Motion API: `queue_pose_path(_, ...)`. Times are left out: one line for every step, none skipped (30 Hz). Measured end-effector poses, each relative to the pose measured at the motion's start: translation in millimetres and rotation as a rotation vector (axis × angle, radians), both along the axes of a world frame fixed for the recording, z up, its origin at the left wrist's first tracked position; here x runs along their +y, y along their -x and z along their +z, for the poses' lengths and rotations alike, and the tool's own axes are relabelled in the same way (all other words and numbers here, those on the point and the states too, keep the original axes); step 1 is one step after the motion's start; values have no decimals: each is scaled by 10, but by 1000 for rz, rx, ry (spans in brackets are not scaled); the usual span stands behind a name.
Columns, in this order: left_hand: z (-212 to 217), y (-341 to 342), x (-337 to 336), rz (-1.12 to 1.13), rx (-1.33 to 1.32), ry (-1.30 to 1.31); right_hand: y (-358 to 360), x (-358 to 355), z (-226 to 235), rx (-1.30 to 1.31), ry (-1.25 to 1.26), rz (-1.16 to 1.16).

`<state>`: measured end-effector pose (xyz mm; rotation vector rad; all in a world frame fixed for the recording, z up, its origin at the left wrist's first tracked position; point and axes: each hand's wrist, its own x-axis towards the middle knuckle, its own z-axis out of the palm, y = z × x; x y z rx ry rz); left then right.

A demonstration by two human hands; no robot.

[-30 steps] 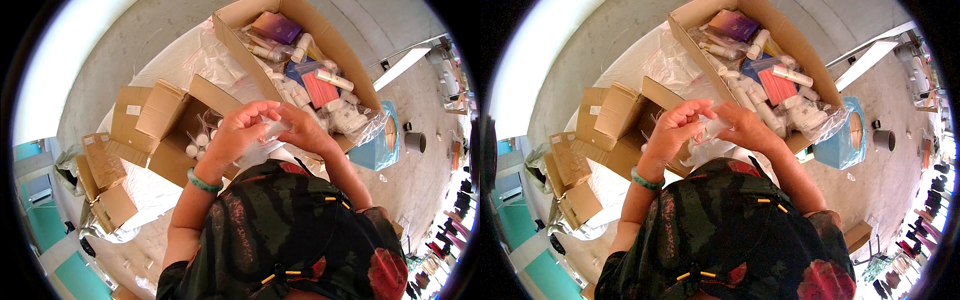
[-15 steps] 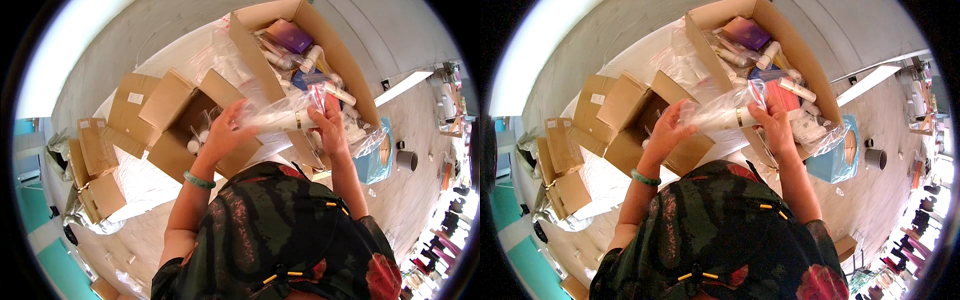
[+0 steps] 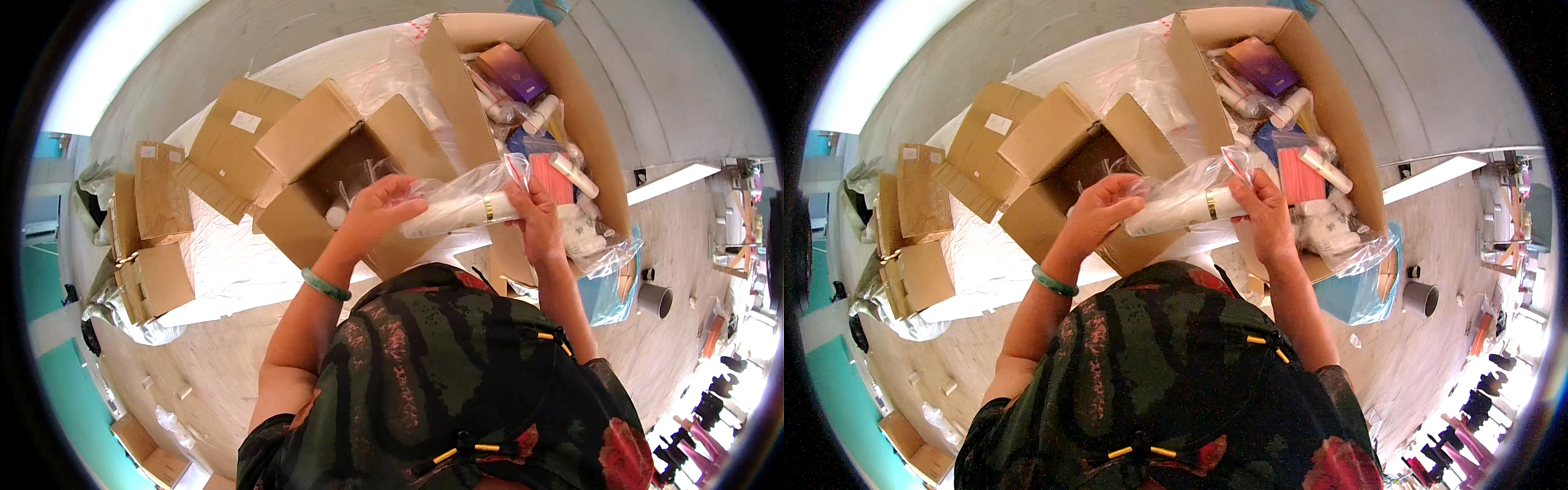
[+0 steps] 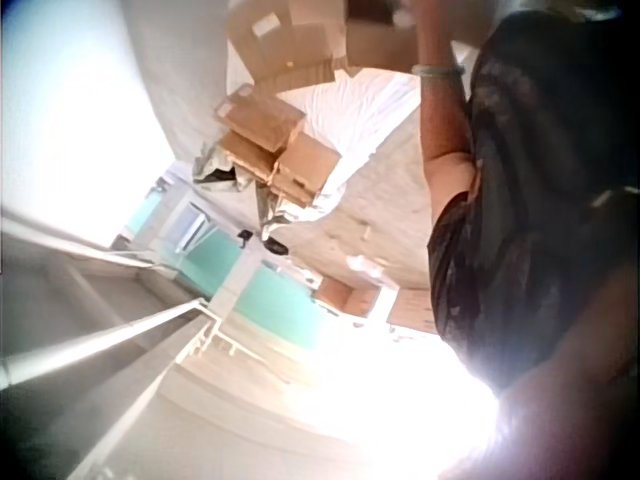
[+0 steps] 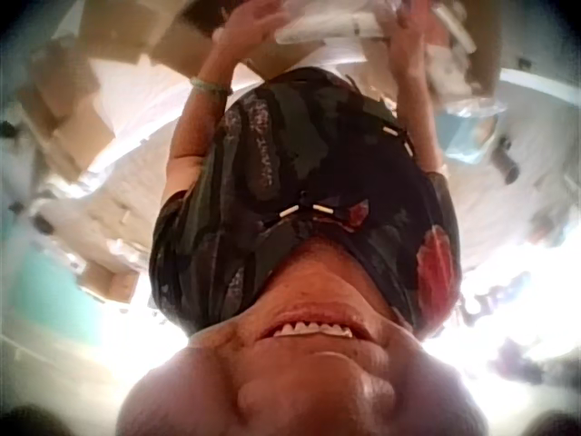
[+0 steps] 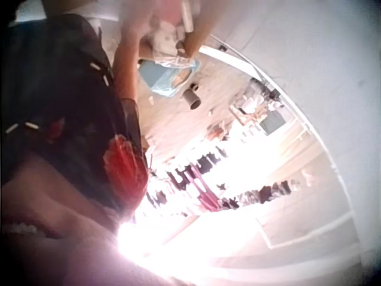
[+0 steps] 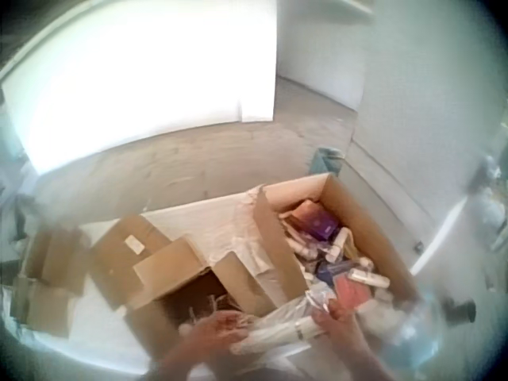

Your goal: The person takes cylindrical tubes from a large container, places them individually into plastic bags, and then puts the bagged items into a cardboard box.

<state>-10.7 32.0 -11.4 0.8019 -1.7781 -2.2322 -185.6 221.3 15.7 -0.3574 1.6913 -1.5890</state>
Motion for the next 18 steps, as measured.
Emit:
queue_pose_path(-49,-33,-9,52,11,-38,-15,-24,-19,6,20,12)
queue_pose_path(-77,-69,-27,104,23,-76,-30,-50,-33,11,40,23)
queue_pose_path(-98,-99,-47,154,36,-116,-45,-73,-37,14,35,14)
queue_pose_path(-104,-121,-78,219,206,-107,-62,-98,-40,17,29,5)
queue_pose_path(-93,-151,-93,279,248,-144,-81,-124,-41,21,24,-4)
queue_pose_path(19,-181,-101,341,290,-180,-114,-157,-45,-2,17,-6)
queue_pose_path(84,-209,-110,403,332,-216,-156,-190,-48,-25,10,-8)
queue_pose_path(88,-229,-126,409,355,-221,-193,-216,-52,-48,3,-10)
queue_pose_path(92,-246,-151,414,377,-226,-225,-236,-59,-70,23,-1)
queue_pose_path(95,-262,-175,418,399,-230,-256,-254,-69,-92,43,8)
queue_pose_path(102,-284,-194,422,420,-234,-284,-272,-76,-114,63,15)
queue_pose_path(117,-315,-202,353,397,-244,-305,-285,-80,-124,71,8)
queue_pose_path(135,-357,-206,283,374,-253,-325,-297,-83,-134,79,0)
queue_pose_path(145,-400,-207,213,350,-262,-344,-309,-84,-144,87,-8)
queue_pose_path(145,-446,-197,150,262,-252,-368,-328,-66,-151,72,2)
queue_pose_path(142,-493,-183,86,173,-242,-395,-352,-31,-157,57,12)
queue_pose_path(137,-531,-175,21,84,-231,-414,-366,-13,-163,42,21)
queue_pose_path(121,-553,-171,47,51,-265,-423,-364,-50,-115,48,31)
